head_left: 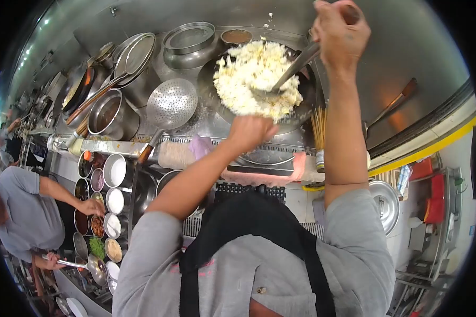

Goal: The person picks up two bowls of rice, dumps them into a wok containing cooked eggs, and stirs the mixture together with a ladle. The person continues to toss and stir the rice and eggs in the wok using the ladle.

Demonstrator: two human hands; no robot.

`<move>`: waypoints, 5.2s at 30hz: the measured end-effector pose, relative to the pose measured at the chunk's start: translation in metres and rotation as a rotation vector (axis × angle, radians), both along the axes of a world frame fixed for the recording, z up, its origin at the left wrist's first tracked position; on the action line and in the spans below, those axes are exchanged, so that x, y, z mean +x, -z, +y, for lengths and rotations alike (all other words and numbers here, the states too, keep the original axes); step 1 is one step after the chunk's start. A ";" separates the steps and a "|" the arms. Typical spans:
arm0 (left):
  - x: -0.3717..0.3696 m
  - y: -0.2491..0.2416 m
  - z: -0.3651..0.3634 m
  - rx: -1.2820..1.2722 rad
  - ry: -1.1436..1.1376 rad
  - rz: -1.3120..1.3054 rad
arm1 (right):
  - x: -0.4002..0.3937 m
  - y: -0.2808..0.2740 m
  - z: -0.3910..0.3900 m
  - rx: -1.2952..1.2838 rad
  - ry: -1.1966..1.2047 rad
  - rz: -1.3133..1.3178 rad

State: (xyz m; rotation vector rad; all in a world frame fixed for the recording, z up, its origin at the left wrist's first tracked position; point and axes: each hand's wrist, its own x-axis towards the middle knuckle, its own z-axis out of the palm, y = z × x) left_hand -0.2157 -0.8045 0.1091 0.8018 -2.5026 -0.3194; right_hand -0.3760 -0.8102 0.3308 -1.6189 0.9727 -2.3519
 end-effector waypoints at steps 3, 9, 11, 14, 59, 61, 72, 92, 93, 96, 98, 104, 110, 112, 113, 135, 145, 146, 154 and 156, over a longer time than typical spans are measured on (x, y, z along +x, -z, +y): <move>-0.016 0.039 -0.029 -0.047 -0.043 0.098 | -0.010 0.049 -0.047 0.062 -0.114 0.003; 0.023 0.046 0.050 -0.061 0.088 0.100 | -0.012 -0.020 0.004 -0.022 -0.063 -0.004; 0.007 0.020 0.013 -0.032 0.049 0.058 | -0.002 -0.010 -0.002 -0.105 -0.371 -0.085; -0.007 0.031 -0.009 -0.006 -0.036 0.053 | 0.007 0.036 -0.036 0.088 -0.098 -0.006; -0.016 0.023 -0.032 0.001 -0.022 0.067 | -0.028 -0.065 -0.002 -0.034 -0.092 0.133; -0.033 0.044 -0.056 -0.003 -0.033 0.091 | -0.029 -0.084 0.000 -0.045 -0.123 0.108; -0.062 0.085 -0.094 0.033 0.012 0.066 | -0.079 0.080 -0.137 0.158 -0.143 0.077; -0.066 0.094 -0.098 0.020 -0.046 0.049 | -0.094 0.031 -0.081 0.097 -0.271 -0.021; -0.065 0.096 -0.097 -0.013 -0.036 0.042 | -0.079 0.011 -0.061 0.090 -0.287 0.025; -0.064 0.088 -0.096 0.032 -0.024 0.026 | -0.051 0.007 -0.042 0.057 -0.307 0.115; -0.065 0.090 -0.099 0.025 -0.041 0.014 | -0.042 0.024 -0.065 0.071 -0.295 0.128; -0.066 0.095 -0.101 0.024 -0.019 0.060 | -0.055 0.014 -0.128 0.058 -0.257 0.015; -0.065 0.091 -0.095 0.040 -0.056 -0.004 | -0.088 0.012 -0.182 0.119 -0.255 -0.073; -0.065 0.091 -0.093 0.053 -0.044 0.011 | -0.091 0.036 -0.197 0.287 -0.343 -0.017; -0.065 0.090 -0.096 0.053 -0.042 0.021 | -0.095 0.031 -0.200 0.327 -0.306 -0.023; -0.065 0.089 -0.094 0.067 -0.062 -0.039 | -0.122 0.048 -0.227 0.202 -0.222 0.007; -0.065 0.091 -0.095 0.082 -0.044 0.055 | -0.088 0.056 -0.168 0.160 -0.329 0.038; -0.067 0.091 -0.095 0.058 -0.036 0.045 | -0.089 0.067 -0.178 0.184 -0.349 0.058; -0.065 0.090 -0.094 0.036 -0.023 0.055 | -0.140 0.052 -0.142 0.166 -0.266 0.027; -0.066 0.097 -0.099 -0.014 -0.041 0.050 | -0.157 0.029 -0.116 0.155 -0.266 0.017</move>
